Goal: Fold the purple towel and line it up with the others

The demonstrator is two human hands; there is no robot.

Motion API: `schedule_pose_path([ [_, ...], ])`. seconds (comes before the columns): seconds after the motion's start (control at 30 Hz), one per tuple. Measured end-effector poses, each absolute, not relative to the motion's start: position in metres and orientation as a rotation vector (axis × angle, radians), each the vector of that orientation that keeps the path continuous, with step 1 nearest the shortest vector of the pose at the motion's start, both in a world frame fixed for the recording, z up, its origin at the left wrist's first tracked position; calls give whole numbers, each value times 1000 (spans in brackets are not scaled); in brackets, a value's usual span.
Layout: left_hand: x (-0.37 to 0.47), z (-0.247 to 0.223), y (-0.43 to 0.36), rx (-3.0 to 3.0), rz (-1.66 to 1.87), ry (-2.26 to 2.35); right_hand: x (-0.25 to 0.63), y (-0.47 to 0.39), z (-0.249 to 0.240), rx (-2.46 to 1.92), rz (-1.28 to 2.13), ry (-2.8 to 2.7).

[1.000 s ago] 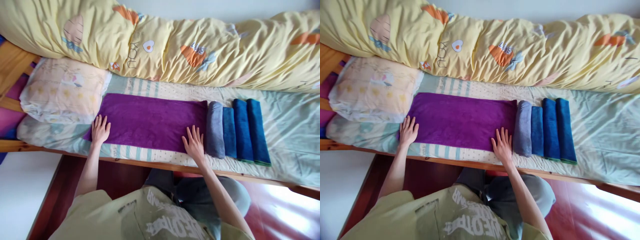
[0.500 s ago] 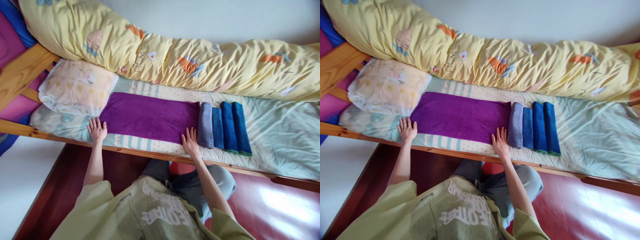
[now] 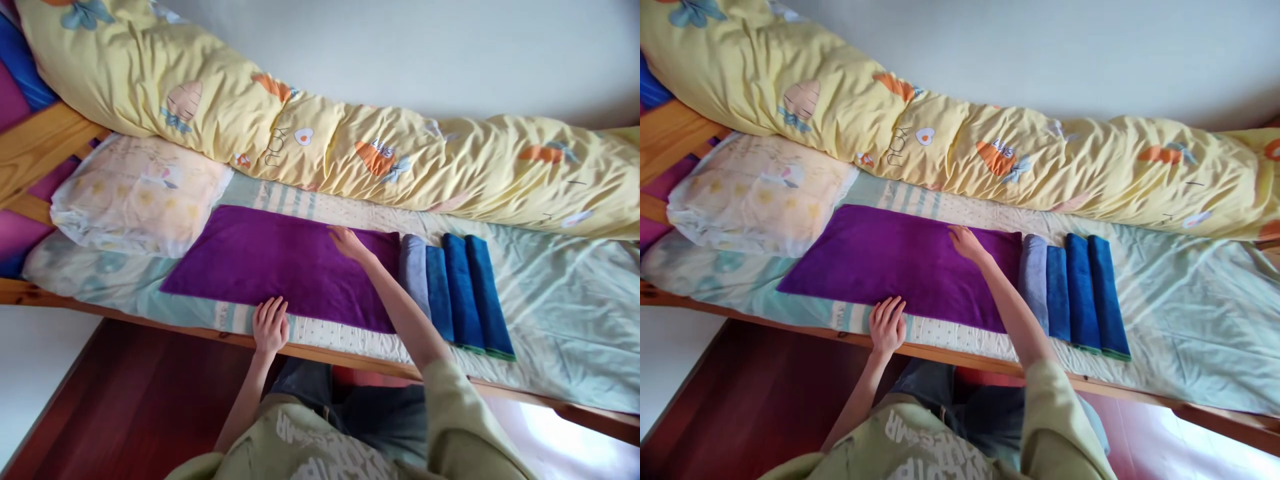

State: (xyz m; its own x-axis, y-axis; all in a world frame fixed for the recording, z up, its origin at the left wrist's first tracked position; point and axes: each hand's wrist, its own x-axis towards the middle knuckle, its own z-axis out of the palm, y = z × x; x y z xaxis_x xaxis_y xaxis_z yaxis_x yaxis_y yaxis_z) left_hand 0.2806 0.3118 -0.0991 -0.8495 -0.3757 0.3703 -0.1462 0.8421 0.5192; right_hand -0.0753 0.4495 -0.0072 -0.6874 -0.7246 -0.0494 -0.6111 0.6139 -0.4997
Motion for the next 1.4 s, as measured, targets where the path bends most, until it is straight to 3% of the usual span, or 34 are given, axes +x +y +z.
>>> schedule_pose_path([
  [0.13, 269, -101, 304, 384, -698, -2552, -139, 381, -22, -939, -571, 2542],
  [0.37, 245, -43, 315, 501, -855, -2681, -166, 351, -34, -950, -636, 2333],
  [0.5, 264, -40, 353, 699, -1283, -2552, -178, 335, -28, -1003, -797, 2084],
  [0.63, 280, -44, 384, 1025, -1852, -2110, -190, 333, -31, -939, -910, 2039],
  [0.77, 265, -44, 396, 1162, -2124, -1723, -198, 340, -36, -994, -921, 1926],
  [1.07, 236, -57, 404, 1491, -1911, -1410, -213, 328, -28, -1268, -576, 1772],
  [1.4, 225, -52, 404, 1410, -1747, -1126, -209, 337, -26, -1234, -712, 1769],
])
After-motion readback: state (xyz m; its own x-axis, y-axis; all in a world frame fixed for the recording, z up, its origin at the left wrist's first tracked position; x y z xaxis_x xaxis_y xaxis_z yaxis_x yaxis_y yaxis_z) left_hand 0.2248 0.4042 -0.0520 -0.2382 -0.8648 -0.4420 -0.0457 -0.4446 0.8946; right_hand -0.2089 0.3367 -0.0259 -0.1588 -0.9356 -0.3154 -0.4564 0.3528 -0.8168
